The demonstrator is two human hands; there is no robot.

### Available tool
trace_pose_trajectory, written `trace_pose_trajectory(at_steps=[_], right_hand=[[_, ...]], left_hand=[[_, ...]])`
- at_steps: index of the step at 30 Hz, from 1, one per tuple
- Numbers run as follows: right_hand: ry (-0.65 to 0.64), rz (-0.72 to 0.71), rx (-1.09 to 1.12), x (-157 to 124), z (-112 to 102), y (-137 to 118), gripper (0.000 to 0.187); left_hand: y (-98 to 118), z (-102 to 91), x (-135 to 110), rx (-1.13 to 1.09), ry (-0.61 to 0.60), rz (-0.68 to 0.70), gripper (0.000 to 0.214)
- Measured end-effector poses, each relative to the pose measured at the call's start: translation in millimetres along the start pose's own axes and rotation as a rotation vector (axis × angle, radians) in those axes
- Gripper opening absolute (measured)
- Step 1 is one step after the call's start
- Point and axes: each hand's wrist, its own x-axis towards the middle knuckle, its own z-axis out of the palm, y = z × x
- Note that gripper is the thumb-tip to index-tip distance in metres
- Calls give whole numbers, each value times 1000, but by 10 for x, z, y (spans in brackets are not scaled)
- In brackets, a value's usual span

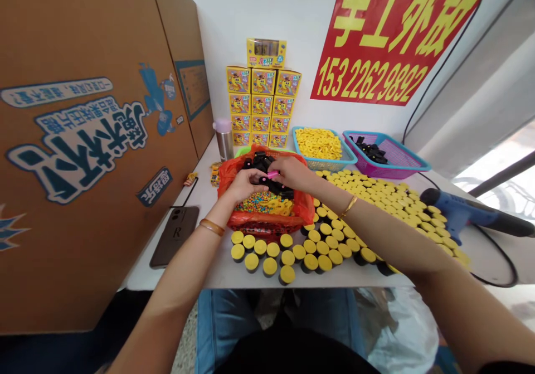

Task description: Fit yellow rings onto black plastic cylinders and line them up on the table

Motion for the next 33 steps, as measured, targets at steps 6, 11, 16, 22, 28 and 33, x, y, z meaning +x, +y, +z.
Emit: trace_pose_trajectory(at_steps=[6,11,16,22,28,33], right_hand=[[-203,153,85,-184,490,-99,13],[-334,171,95,-198,585,-100,5],[-55,378,774,-264,476,128,10],[277,647,1528,-352,400,121,25],[316,689,1557,-386,421,3,24],[355,626,1608,-419,431,-27,26]], left_hand=[[-144,-60,70,89,273,116,38],[-108,-54,51,152,260,125,36],[-18,-3,-12,240,180,129,39],[104,301,-167,281,56,171,53],[187,459,-257,205,47,213,48],[210,457,-286,165,61,258,33]])
